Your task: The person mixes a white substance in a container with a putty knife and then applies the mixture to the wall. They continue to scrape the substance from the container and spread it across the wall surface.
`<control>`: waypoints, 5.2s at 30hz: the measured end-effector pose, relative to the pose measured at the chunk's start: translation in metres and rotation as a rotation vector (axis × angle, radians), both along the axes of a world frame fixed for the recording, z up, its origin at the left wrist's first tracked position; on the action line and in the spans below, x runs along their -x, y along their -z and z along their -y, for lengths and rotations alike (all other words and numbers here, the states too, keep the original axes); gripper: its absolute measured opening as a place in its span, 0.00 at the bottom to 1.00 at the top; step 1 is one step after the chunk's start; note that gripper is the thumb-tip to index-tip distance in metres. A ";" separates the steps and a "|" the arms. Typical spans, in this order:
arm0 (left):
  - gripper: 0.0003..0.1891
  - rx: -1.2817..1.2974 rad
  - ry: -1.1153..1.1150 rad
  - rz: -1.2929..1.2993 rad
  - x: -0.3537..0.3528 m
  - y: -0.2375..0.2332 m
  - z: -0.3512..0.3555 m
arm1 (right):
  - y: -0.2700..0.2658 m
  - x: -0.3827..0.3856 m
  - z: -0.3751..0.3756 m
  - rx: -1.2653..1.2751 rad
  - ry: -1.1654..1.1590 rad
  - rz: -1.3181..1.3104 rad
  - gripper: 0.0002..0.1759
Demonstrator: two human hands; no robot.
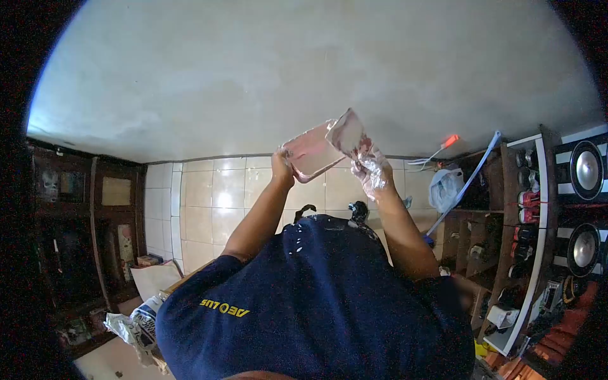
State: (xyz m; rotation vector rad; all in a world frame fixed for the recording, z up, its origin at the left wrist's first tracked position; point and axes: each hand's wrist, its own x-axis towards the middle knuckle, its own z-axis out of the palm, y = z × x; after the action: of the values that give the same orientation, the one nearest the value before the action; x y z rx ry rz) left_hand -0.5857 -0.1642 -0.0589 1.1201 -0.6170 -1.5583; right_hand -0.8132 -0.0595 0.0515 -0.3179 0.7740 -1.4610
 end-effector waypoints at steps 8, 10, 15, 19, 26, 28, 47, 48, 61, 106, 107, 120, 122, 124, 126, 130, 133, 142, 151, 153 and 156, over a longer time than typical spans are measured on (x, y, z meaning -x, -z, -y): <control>0.18 -0.067 0.016 -0.193 -0.006 -0.008 0.010 | 0.044 0.016 0.061 -0.031 0.086 0.169 0.13; 0.19 0.016 -0.019 -0.084 -0.019 -0.010 0.003 | 0.064 0.023 0.091 -0.056 0.120 0.196 0.13; 0.20 0.072 0.012 0.174 -0.080 0.011 -0.036 | 0.106 0.032 0.153 0.022 0.214 0.033 0.12; 0.23 -0.108 -0.116 0.007 -0.138 0.040 -0.054 | 0.127 0.017 0.210 0.021 0.399 -0.168 0.11; 0.27 -0.012 -0.043 0.106 -0.153 0.027 -0.066 | 0.192 -0.007 0.201 -0.083 0.482 -0.093 0.11; 0.29 -0.054 -0.051 0.106 -0.155 0.026 -0.065 | 0.184 -0.015 0.184 -0.037 0.496 0.055 0.12; 0.22 -0.022 0.044 -0.004 -0.172 0.036 -0.086 | 0.153 -0.022 0.175 0.062 0.547 0.066 0.12; 0.22 0.019 0.057 0.004 -0.174 0.040 -0.088 | 0.131 -0.019 0.179 0.058 0.549 0.066 0.12; 0.26 -0.050 0.027 0.033 -0.162 0.035 -0.093 | 0.189 -0.043 0.165 -0.085 0.729 0.071 0.10; 0.22 -0.011 0.103 0.102 -0.163 0.044 -0.101 | 0.083 -0.021 0.212 0.160 0.712 -0.129 0.09; 0.22 -0.013 0.094 0.068 -0.162 0.043 -0.100 | 0.107 -0.027 0.205 0.036 0.682 -0.077 0.09; 0.27 -0.005 0.097 0.062 -0.154 0.039 -0.095 | 0.059 -0.053 0.211 0.230 0.568 -0.181 0.16; 0.27 -0.001 0.089 0.063 -0.153 0.039 -0.096 | 0.090 -0.050 0.233 0.139 0.571 -0.132 0.15; 0.27 0.003 0.080 0.061 -0.154 0.041 -0.096 | 0.139 -0.053 0.235 0.038 0.544 -0.037 0.14; 0.29 0.030 0.100 0.079 -0.159 0.046 -0.096 | 0.201 -0.057 0.218 -0.001 0.483 0.046 0.13; 0.31 0.035 0.106 0.108 -0.162 0.058 -0.095 | 0.225 -0.064 0.167 -0.154 0.462 0.079 0.15; 0.31 0.015 0.049 0.101 -0.160 0.064 -0.096 | 0.125 -0.063 0.161 0.053 0.559 0.061 0.16; 0.30 0.059 0.055 0.055 -0.161 0.061 -0.098 | 0.066 -0.062 0.227 0.071 0.565 -0.176 0.15; 0.27 -0.002 0.089 0.073 -0.168 0.058 -0.090 | 0.165 -0.082 0.166 -0.151 0.460 0.004 0.17; 0.27 -0.014 0.063 0.043 -0.166 0.052 -0.093 | 0.079 -0.080 0.176 0.135 0.453 -0.094 0.18; 0.27 0.014 0.130 0.052 -0.167 0.046 -0.090 | -0.026 -0.098 0.195 0.323 0.511 -0.234 0.12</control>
State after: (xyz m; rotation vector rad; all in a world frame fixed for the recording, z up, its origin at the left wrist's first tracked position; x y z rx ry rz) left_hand -0.4189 -0.0744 -0.1053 1.1316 -0.7479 -1.6369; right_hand -0.7149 -0.2541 0.0772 -0.5739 0.8424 -2.0653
